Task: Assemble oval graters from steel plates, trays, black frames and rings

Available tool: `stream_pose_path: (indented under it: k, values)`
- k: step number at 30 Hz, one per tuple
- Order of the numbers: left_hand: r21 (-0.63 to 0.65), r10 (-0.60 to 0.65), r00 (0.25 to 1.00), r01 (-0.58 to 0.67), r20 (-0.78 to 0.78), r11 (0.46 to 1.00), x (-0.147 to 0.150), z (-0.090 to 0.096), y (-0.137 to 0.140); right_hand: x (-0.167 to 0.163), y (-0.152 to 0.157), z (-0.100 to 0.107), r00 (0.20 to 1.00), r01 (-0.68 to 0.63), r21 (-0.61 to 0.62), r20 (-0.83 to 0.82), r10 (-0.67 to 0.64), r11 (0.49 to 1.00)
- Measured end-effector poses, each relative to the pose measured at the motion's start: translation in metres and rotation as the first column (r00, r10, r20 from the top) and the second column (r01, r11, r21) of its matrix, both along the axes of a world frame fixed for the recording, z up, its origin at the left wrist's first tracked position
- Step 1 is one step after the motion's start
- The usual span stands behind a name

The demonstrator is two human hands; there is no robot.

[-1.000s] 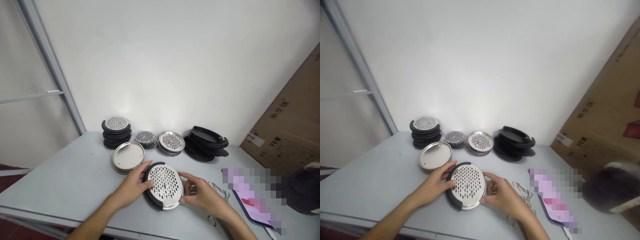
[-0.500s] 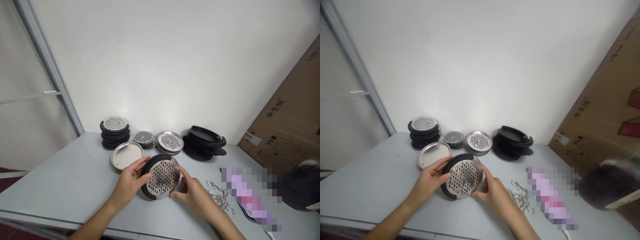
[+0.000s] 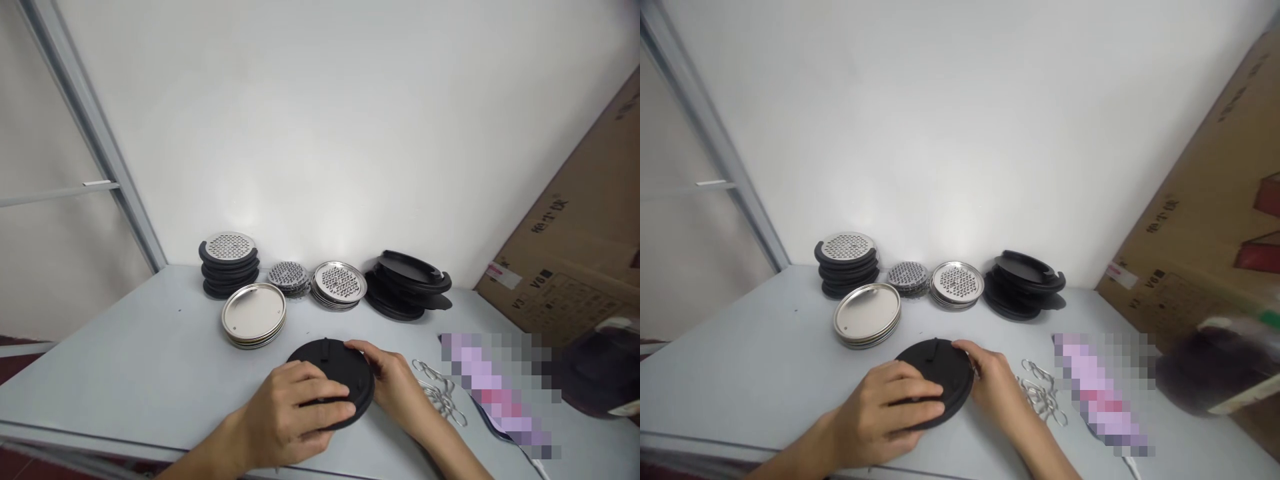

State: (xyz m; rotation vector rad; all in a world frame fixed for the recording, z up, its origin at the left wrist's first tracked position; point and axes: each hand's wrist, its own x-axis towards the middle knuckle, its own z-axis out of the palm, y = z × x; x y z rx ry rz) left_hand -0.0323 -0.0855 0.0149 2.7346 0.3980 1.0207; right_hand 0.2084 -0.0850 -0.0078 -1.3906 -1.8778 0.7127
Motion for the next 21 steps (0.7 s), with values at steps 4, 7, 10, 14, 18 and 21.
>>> stream_pose_path:
  k: [4, 7, 10, 14, 18, 21]
  values:
    - [0.033, 0.005, 0.989, 0.000, -0.146, 0.999, 0.005, -0.003, -0.002, 0.002, 0.002, -0.004, 0.995, -0.089, 0.067, 0.050, 0.085, 0.994]
    - [0.022, 0.010, 0.982, -0.007, -0.187, 1.000, 0.010, -0.002, -0.003, 0.006, 0.003, -0.008, 0.977, -0.095, 0.092, 0.200, 0.075, 0.991]
    - [-0.011, 0.017, 0.977, -0.020, -0.214, 1.000, 0.012, 0.000, -0.005, 0.009, 0.003, -0.010, 0.938, -0.080, 0.088, 0.343, 0.045, 0.993]
    - [-0.052, -0.002, 0.975, -0.009, -0.221, 0.999, 0.014, 0.000, -0.006, 0.014, 0.002, -0.013, 0.913, -0.118, 0.091, 0.401, 0.072, 0.989]
    - [-0.085, -0.029, 0.973, 0.009, -0.229, 0.996, 0.014, -0.002, -0.006, 0.017, 0.003, -0.015, 0.917, -0.144, 0.114, 0.388, 0.089, 0.983]
    - [-0.100, -0.031, 0.975, 0.009, -0.221, 0.995, 0.013, -0.005, -0.006, 0.017, 0.002, -0.014, 0.928, -0.145, 0.116, 0.360, 0.095, 0.983]
